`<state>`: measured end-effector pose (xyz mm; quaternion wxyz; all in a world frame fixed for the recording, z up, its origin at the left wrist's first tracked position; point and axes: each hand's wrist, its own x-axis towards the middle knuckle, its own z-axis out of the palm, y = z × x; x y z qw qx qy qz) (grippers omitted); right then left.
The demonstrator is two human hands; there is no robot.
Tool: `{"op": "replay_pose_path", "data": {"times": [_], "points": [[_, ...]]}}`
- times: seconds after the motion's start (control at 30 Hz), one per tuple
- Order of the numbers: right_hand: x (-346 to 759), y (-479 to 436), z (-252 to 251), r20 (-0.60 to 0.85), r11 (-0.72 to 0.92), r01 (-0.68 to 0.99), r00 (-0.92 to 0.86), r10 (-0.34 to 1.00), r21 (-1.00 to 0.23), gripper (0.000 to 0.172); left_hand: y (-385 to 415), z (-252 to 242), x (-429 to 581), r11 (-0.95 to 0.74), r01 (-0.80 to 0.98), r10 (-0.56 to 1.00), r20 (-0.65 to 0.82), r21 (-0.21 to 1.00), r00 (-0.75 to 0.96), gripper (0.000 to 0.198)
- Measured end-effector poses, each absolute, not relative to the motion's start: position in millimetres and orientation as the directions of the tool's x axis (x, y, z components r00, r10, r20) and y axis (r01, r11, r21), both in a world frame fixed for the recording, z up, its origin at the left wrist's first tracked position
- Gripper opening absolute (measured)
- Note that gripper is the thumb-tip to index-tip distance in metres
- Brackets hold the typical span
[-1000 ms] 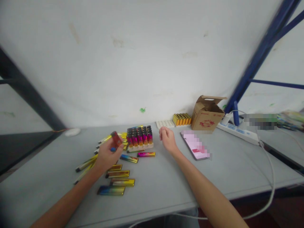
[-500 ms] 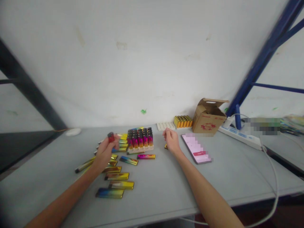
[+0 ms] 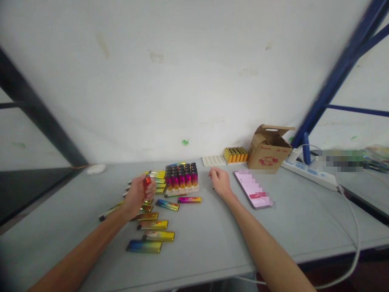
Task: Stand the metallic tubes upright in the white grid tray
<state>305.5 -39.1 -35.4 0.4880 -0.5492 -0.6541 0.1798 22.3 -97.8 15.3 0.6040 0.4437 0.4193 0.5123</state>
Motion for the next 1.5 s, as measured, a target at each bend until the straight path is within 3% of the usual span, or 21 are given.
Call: {"op": "replay_pose_path", "data": {"times": [0.2, 0.67, 0.93, 1.5], "points": [[305.8, -36.6, -36.7, 0.426, 0.333, 0.517, 0.068, 0.902, -0.788, 0.036, -97.9, 18.8, 21.2, 0.035, -0.282, 0.996, -0.008, 0.959, 0.094, 0.048], [304.3, -37.8, -35.8, 0.404, 0.312, 0.570, 0.038, 0.914, -0.760, 0.039, -106.8, 17.2, 27.9, 0.148, -0.408, 0.965, -0.042, 0.901, 0.258, 0.032], [304.5, -37.7, -37.0, 0.407, 0.311, 0.580, 0.039, 0.912, -0.753, 0.040, -105.3, 14.7, 33.5, 0.092, -0.343, 0.985, -0.035, 0.935, 0.170, 0.025], [303.2, -37.3, -37.1, 0.415, 0.313, 0.608, 0.030, 0.909, -0.730, 0.041, -107.0, 15.8, 33.2, 0.114, -0.352, 0.980, -0.048, 0.929, 0.192, 0.022]]}}
